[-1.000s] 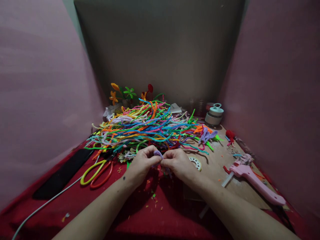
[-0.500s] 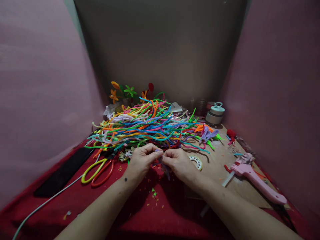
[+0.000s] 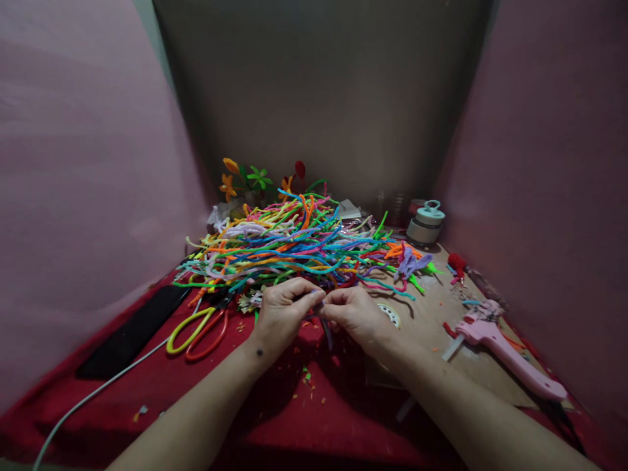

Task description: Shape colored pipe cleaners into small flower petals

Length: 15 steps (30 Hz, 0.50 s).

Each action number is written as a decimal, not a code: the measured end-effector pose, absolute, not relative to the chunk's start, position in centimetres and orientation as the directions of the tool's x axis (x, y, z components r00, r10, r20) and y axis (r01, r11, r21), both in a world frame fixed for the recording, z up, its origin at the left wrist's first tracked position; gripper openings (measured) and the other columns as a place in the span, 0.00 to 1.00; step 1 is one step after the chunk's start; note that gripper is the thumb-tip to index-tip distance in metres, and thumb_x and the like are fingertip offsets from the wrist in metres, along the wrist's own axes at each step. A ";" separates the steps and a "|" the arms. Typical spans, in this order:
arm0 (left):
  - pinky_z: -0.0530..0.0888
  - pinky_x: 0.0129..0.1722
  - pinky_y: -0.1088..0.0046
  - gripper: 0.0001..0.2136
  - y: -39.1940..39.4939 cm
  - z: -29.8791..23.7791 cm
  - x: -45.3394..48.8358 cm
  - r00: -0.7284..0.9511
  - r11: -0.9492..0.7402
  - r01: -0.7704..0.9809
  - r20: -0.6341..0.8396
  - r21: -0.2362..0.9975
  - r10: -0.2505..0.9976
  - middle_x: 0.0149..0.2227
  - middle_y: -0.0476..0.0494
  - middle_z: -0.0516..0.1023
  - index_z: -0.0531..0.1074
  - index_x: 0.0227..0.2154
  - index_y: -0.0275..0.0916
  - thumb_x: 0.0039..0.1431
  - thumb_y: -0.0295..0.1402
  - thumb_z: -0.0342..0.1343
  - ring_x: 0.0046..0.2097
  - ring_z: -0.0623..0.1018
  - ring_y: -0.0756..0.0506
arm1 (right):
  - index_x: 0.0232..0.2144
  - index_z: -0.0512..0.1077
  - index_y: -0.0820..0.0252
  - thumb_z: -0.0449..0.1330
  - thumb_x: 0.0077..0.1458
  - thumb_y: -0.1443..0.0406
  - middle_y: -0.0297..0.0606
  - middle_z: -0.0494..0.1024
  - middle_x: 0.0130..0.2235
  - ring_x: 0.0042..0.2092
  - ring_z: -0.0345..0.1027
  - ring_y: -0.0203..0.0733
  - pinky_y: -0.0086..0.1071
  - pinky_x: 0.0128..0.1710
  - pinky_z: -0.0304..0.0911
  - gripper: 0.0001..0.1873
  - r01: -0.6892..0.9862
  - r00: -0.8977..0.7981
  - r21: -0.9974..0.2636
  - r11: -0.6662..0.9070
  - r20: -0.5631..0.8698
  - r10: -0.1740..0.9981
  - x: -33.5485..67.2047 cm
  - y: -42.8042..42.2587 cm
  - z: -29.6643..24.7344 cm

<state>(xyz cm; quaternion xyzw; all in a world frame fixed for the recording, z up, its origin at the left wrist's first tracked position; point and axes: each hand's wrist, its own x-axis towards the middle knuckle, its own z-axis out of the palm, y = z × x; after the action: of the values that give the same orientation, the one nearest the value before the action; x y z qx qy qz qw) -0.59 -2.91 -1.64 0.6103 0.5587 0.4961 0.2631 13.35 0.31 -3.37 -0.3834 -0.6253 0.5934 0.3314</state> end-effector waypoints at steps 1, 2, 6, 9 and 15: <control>0.67 0.28 0.77 0.08 -2.9 -1.6 -0.6 -0.121 -0.267 0.418 0.344 0.868 0.931 0.25 0.49 0.74 0.75 0.23 0.37 0.50 0.35 0.55 0.28 0.71 0.50 | 0.15 0.65 0.63 0.58 0.40 0.64 0.27 0.59 0.15 0.19 0.48 0.29 0.27 0.20 0.44 0.08 0.056 -0.467 -0.998 -0.012 -0.036 0.884 13.4 0.3 -3.1; 0.67 0.28 0.77 0.08 -2.8 -1.5 -0.7 -0.128 -0.283 0.404 0.360 0.870 0.924 0.27 0.49 0.74 0.75 0.27 0.38 0.51 0.36 0.55 0.29 0.71 0.50 | 0.15 0.65 0.63 0.59 0.39 0.64 0.27 0.59 0.15 0.20 0.49 0.29 0.27 0.21 0.45 0.09 0.011 -0.444 -1.000 -0.024 -0.026 0.896 13.4 0.3 -2.7; 0.67 0.26 0.77 0.11 -2.6 -1.3 -1.0 -0.085 -0.208 0.336 0.250 0.919 0.965 0.28 0.49 0.74 0.72 0.34 0.37 0.48 0.38 0.57 0.27 0.70 0.51 | 0.15 0.65 0.62 0.61 0.34 0.64 0.28 0.62 0.17 0.22 0.51 0.30 0.27 0.23 0.48 0.09 -0.166 -0.359 -0.985 -0.053 0.010 0.933 13.5 0.3 -1.5; 0.64 0.24 0.78 0.09 -2.8 -1.3 -0.9 -0.041 -0.195 0.424 0.234 0.885 0.971 0.21 0.51 0.69 0.71 0.23 0.36 0.49 0.37 0.56 0.24 0.67 0.52 | 0.15 0.65 0.62 0.62 0.34 0.63 0.28 0.63 0.17 0.21 0.52 0.30 0.28 0.23 0.48 0.10 -0.238 -0.352 -0.968 -0.077 0.012 0.936 13.4 0.5 -1.3; 0.62 0.25 0.78 0.10 -3.1 -1.5 -0.7 -0.026 -0.306 0.517 0.372 0.799 0.928 0.21 0.52 0.66 0.69 0.23 0.37 0.54 0.37 0.51 0.25 0.65 0.52 | 0.16 0.65 0.62 0.62 0.37 0.62 0.27 0.62 0.16 0.20 0.52 0.29 0.28 0.23 0.47 0.11 -0.280 -0.393 -0.955 -0.099 0.020 0.919 13.2 0.8 -2.2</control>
<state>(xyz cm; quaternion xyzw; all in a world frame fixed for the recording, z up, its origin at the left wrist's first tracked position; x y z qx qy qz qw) -0.70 -3.10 -1.46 0.6618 0.5459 0.4636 0.2215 13.24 0.78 -2.16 -0.3200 -0.4993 0.6688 0.4484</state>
